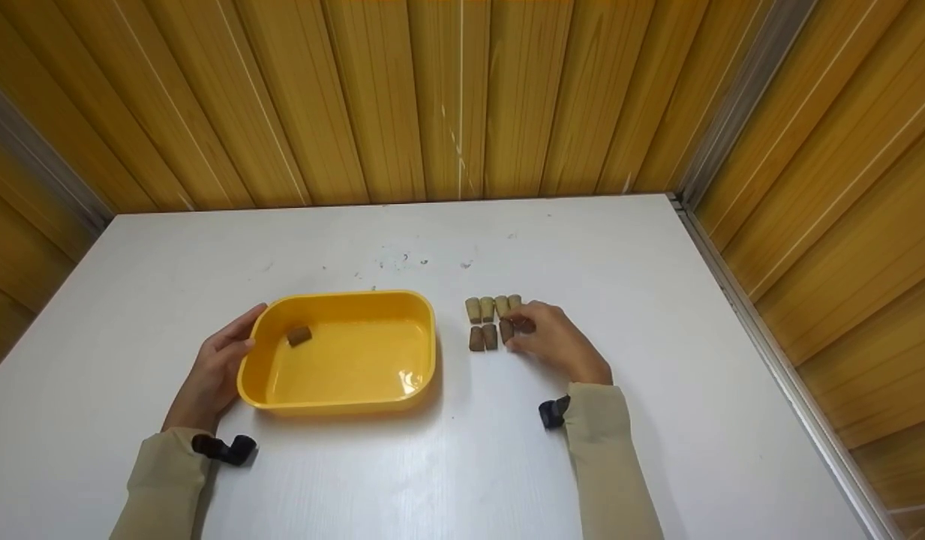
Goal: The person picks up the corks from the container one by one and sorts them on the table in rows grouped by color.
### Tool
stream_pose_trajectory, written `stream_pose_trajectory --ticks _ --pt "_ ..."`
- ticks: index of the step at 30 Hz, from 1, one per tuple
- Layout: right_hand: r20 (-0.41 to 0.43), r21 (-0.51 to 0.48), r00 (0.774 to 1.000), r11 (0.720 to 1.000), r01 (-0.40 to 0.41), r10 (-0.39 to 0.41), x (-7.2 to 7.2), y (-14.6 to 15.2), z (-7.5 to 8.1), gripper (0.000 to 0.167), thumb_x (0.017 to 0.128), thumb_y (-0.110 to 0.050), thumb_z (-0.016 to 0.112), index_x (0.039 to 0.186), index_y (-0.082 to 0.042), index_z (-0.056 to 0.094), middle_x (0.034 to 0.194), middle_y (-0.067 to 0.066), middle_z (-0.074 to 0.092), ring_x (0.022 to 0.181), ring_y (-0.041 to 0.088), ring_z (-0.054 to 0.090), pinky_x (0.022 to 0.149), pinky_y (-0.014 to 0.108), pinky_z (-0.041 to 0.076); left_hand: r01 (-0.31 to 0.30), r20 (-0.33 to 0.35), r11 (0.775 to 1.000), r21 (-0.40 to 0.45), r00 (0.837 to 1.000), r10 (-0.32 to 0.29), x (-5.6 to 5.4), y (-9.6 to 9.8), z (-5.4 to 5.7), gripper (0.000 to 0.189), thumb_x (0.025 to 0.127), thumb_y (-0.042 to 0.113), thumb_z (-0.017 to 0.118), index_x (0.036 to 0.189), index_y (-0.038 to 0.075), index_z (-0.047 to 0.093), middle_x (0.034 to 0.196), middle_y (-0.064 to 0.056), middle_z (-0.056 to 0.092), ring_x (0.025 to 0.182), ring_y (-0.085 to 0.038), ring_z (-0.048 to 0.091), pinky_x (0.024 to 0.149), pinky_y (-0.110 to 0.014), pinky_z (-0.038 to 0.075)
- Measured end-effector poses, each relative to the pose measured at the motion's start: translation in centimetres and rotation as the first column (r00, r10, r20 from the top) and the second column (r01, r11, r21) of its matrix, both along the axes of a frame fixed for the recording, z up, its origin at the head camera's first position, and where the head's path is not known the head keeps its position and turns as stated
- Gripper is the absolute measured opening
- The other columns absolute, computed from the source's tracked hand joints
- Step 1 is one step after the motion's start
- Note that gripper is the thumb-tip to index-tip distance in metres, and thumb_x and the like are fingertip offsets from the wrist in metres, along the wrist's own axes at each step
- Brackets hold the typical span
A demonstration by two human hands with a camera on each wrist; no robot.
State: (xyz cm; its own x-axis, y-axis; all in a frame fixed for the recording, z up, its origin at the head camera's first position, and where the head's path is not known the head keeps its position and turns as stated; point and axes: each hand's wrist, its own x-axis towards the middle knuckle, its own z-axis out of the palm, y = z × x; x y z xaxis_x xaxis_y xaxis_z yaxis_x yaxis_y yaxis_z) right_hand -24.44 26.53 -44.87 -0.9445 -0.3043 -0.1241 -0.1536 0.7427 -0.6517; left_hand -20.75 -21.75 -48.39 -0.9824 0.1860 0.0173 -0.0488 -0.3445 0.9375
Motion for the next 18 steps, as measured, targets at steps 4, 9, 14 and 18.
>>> stream_pose_trajectory --ticks 4,9,14,18 --pt "0.007 -0.001 1.000 1.000 0.002 -0.002 0.03 0.04 0.05 0.048 0.084 -0.019 0.073 0.128 -0.008 0.060 0.121 0.010 0.064 0.115 0.029 0.058 0.101 0.049 0.047 -0.003 0.002 1.000 -0.005 1.000 0.003 0.02 -0.01 -0.01 0.057 0.096 -0.001 0.046 0.150 0.003 0.029 0.156 -0.004 0.032 0.143 -0.013 0.033 0.111 -0.022 0.037" --pt "0.005 0.004 1.000 1.000 0.005 -0.005 0.09 0.01 0.14 0.047 0.084 -0.018 0.073 0.127 -0.007 0.060 0.122 0.011 0.064 0.115 0.030 0.058 0.102 0.049 0.047 -0.006 0.002 1.000 -0.013 1.000 0.006 0.02 -0.02 -0.06 0.057 0.095 -0.002 0.045 0.150 0.003 0.029 0.155 -0.004 0.033 0.144 -0.014 0.031 0.111 -0.022 0.036" --pt "0.009 0.006 1.000 1.000 0.012 -0.012 0.11 -0.13 0.24 0.044 0.084 -0.016 0.073 0.126 -0.007 0.062 0.122 0.011 0.064 0.116 0.030 0.057 0.102 0.049 0.046 -0.003 -0.001 1.000 -0.015 1.000 0.003 -0.01 -0.02 -0.04 0.058 0.095 0.000 0.047 0.150 0.002 0.028 0.156 -0.004 0.033 0.144 -0.015 0.031 0.111 -0.022 0.037" --pt "0.015 0.002 1.000 1.000 0.017 -0.017 0.09 -0.17 0.23 0.043 0.084 -0.016 0.072 0.126 -0.007 0.062 0.123 0.011 0.064 0.117 0.031 0.057 0.103 0.050 0.045 -0.008 0.000 1.000 -0.026 1.000 0.008 -0.06 0.00 -0.05 0.057 0.095 0.001 0.048 0.149 0.003 0.031 0.155 -0.004 0.034 0.143 -0.015 0.032 0.110 -0.022 0.037"
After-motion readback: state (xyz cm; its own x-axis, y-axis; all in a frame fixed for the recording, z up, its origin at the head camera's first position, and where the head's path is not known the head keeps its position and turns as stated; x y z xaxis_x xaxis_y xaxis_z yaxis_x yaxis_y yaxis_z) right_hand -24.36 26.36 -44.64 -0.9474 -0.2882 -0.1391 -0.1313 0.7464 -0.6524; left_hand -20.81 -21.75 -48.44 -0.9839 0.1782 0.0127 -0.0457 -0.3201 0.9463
